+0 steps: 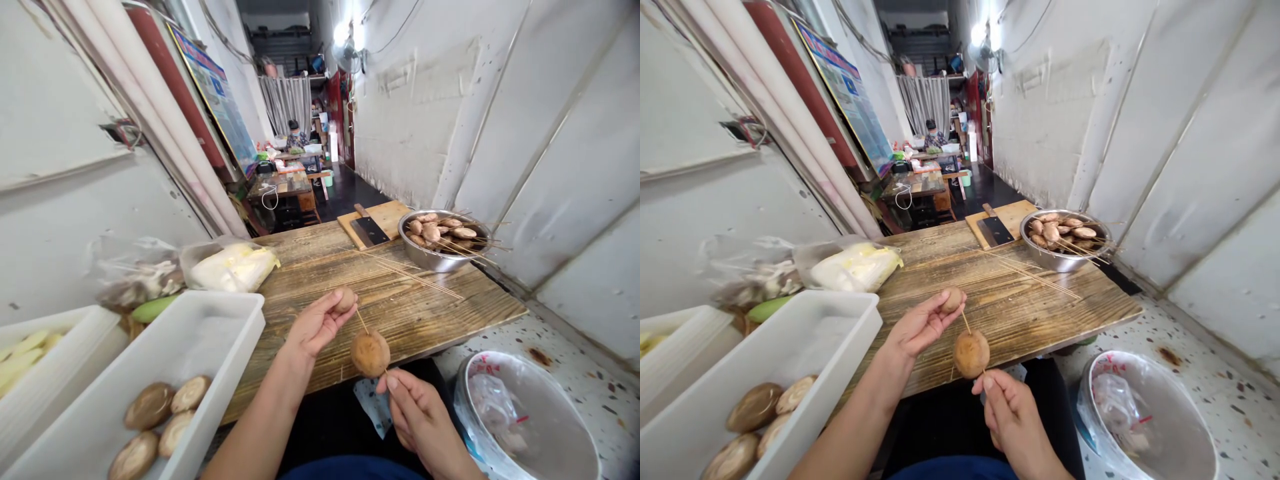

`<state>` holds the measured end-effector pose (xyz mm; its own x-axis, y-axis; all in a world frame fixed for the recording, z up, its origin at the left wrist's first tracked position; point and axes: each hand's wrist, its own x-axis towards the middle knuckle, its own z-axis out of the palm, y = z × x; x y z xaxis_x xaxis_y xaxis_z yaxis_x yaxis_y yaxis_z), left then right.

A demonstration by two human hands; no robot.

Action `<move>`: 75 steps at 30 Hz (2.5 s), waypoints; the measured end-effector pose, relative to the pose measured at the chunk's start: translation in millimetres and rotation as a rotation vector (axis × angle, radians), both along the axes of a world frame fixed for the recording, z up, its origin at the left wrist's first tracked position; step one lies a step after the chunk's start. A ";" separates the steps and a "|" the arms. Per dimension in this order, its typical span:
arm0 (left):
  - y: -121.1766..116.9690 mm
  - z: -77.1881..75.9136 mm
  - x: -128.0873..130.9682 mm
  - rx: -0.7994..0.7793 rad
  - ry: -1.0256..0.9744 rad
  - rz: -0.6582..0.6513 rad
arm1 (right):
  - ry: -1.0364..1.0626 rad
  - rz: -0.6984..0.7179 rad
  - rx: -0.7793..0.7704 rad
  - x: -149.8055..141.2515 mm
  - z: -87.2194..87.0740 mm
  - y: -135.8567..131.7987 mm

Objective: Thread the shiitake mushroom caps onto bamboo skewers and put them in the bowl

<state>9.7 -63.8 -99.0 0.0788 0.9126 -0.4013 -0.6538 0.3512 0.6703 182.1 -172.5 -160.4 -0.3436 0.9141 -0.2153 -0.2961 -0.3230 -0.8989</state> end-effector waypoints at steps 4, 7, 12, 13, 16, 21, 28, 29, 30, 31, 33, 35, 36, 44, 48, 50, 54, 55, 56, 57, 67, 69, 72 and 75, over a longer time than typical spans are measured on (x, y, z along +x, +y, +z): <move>-0.6 -1.2 -1.2 -0.018 -0.026 0.003 | -0.002 -0.002 -0.002 -1.2 -0.1 -0.1; -0.2 -1.8 -1.7 -0.019 -0.033 -0.001 | 0.001 0.004 -0.005 -1.8 0.5 0.2; 0.6 -1.4 -1.4 -0.024 -0.026 -0.004 | -0.003 0.002 -0.009 -3.2 2.4 0.7; 0.5 -1.3 -1.4 -0.022 -0.024 -0.007 | -0.006 0.000 -0.008 -3.4 2.8 0.9; 0.1 -2.2 -1.5 -0.015 -0.014 -0.019 | -0.018 -0.008 -0.011 -4.1 3.8 1.7; -1.7 -4.6 -2.9 0.047 0.010 -0.052 | 0.001 -0.011 -0.029 -5.2 5.8 2.4; -5.3 -2.8 -0.7 0.058 0.018 -0.064 | -0.008 -0.041 0.005 -6.3 5.7 1.9; -5.8 -2.7 -0.2 0.060 0.019 -0.067 | -0.009 -0.042 0.010 -6.5 5.5 1.8; -6.2 -2.8 0.3 0.066 0.021 -0.075 | -0.010 -0.042 0.011 -6.7 5.3 1.6; -6.6 -2.9 0.6 0.077 0.025 -0.087 | -0.011 -0.041 0.009 -6.9 5.3 1.6; -7.1 -3.4 1.0 0.094 0.037 -0.104 | -0.013 -0.040 0.001 -7.3 5.4 1.5; -7.7 -3.4 1.0 0.096 0.047 -0.101 | -0.019 -0.039 -0.002 -7.7 6.1 1.8; -8.1 -3.3 1.0 0.095 0.049 -0.096 | -0.021 -0.039 -0.003 -7.8 6.6 1.9; -12.1 -1.6 1.7 0.114 0.057 -0.131 | -0.031 -0.027 -0.009 -7.2 4.7 0.8; -12.9 -4.9 1.0 0.120 0.067 -0.155 | -0.055 -0.030 -0.001 -6.8 2.3 2.3; -13.2 -7.7 0.9 0.117 0.066 -0.161 | -0.059 -0.036 -0.001 -7.1 2.7 3.4; -14.6 -11.6 2.5 0.108 0.057 -0.162 | -0.049 -0.048 0.000 -9.0 6.0 4.8; -15.3 -11.9 3.0 0.109 0.057 -0.167 | -0.047 -0.049 -0.002 -9.5 6.9 5.2; -16.0 -11.9 3.3 0.111 0.057 -0.173 | -0.045 -0.049 -0.004 -9.9 7.6 5.8; -16.7 -11.6 3.4 0.114 0.059 -0.180 | -0.043 -0.051 -0.006 -10.1 7.9 6.5; -18.5 -10.0 4.0 0.141 -0.007 -0.070 | -0.081 -0.021 0.148 -15.4 -4.0 12.5; -18.9 -11.7 7.2 0.147 -0.092 -0.015 | -0.079 -0.034 0.164 -18.3 -5.5 11.5; -20.7 -15.2 11.6 0.218 -0.104 0.027 | -0.084 -0.037 0.153 -21.1 -5.7 9.7; -22.9 -18.3 14.1 0.204 -0.102 0.047 | -0.080 -0.015 0.127 -21.8 -4.3 8.1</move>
